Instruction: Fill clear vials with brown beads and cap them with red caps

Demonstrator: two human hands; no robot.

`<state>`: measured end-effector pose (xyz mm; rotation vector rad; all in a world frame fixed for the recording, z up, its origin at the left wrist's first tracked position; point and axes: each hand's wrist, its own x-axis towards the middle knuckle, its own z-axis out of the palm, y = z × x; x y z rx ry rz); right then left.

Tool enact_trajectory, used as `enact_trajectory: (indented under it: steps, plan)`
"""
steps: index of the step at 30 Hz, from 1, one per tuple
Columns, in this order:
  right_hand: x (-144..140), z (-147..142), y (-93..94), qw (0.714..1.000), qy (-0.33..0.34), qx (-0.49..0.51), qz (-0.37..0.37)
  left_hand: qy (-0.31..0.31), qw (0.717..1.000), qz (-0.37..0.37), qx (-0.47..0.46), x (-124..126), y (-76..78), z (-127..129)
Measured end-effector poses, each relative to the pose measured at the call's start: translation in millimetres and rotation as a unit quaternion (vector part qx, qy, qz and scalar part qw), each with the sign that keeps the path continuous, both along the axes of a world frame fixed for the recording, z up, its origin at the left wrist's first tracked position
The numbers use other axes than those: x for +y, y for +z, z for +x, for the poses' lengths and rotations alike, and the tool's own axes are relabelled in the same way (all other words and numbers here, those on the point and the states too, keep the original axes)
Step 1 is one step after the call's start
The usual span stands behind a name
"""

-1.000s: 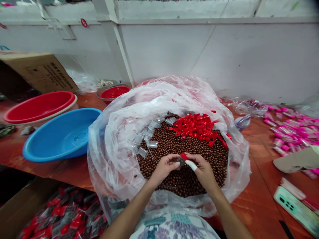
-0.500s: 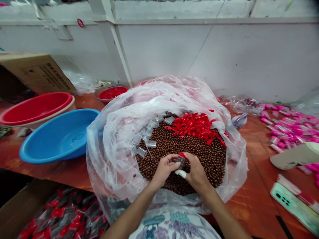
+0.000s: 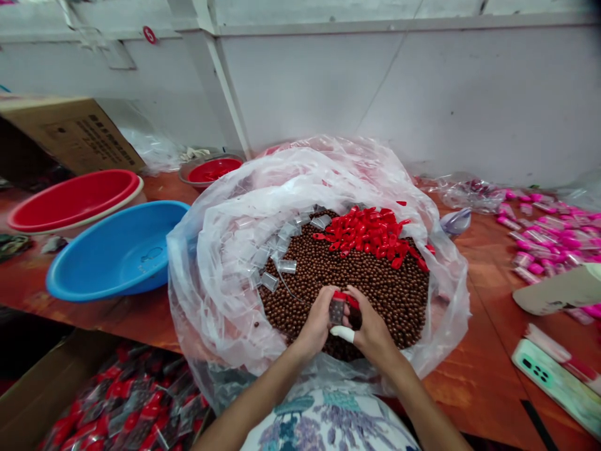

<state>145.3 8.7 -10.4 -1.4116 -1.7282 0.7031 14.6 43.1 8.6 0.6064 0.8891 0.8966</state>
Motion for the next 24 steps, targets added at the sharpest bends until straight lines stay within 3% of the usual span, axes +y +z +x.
enact_trajectory:
  steps: [5,8,15,20,24]
  plan:
    - [-4,15,-5.0,0.989,-0.055,0.091,-0.1,-0.036,0.999,0.003,-0.008,1,2.0,-9]
    - [-5,13,-3.8,0.992,-0.061,0.086,-0.071,-0.076,0.997,-0.003,-0.001,-1,-2.1,-9]
    - [-8,-2,0.7,0.996,-0.041,-0.084,0.005,-0.063,0.998,0.006,0.009,-2,-1.4,-6]
    - [-8,-4,9.5,0.995,0.019,-0.096,0.029,-0.065,0.995,-0.064,0.03,-3,-2.4,-2]
    - [-8,-5,15.2,0.994,0.04,-0.09,0.043,-0.08,0.994,-0.067,0.035,-4,-5.6,0]
